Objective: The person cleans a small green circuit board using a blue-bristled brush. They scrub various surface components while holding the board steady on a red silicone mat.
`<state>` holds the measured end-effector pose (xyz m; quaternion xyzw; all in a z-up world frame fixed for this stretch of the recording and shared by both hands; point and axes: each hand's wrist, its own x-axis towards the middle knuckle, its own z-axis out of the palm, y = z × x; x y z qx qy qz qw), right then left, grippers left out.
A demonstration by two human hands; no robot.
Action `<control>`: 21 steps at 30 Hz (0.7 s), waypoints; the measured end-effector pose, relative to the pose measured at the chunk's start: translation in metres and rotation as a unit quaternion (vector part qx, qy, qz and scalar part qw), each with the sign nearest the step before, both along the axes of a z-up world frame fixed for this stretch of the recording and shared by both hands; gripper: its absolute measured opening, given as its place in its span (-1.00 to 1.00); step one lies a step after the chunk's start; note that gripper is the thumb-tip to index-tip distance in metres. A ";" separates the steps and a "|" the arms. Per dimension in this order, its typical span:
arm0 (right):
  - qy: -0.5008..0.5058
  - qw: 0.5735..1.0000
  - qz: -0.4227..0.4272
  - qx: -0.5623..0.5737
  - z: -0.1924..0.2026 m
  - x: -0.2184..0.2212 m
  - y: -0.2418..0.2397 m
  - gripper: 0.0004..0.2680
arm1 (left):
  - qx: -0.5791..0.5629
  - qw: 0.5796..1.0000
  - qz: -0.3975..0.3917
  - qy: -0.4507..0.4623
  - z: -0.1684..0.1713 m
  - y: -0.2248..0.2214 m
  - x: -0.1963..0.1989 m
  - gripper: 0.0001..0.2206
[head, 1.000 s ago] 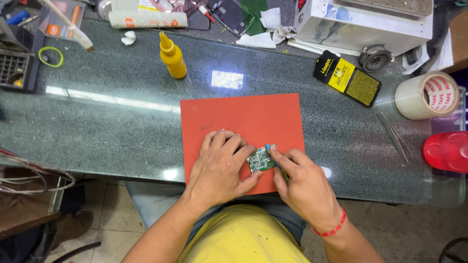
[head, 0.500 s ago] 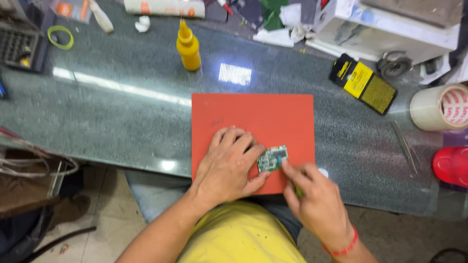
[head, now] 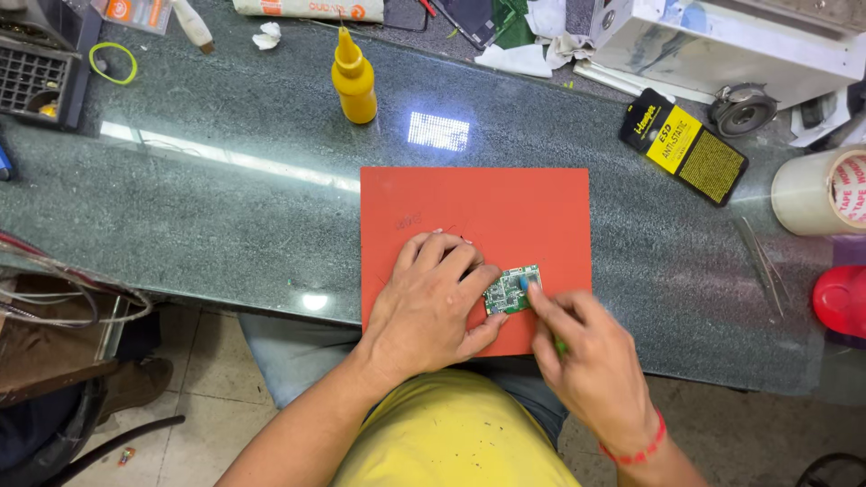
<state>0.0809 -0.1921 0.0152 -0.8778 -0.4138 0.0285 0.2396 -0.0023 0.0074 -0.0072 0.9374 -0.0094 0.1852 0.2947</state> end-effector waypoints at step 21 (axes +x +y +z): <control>-0.131 0.973 0.183 0.044 -0.014 0.072 -0.005 -0.68 | -0.007 1.000 0.001 0.020 0.005 0.000 0.002 -0.62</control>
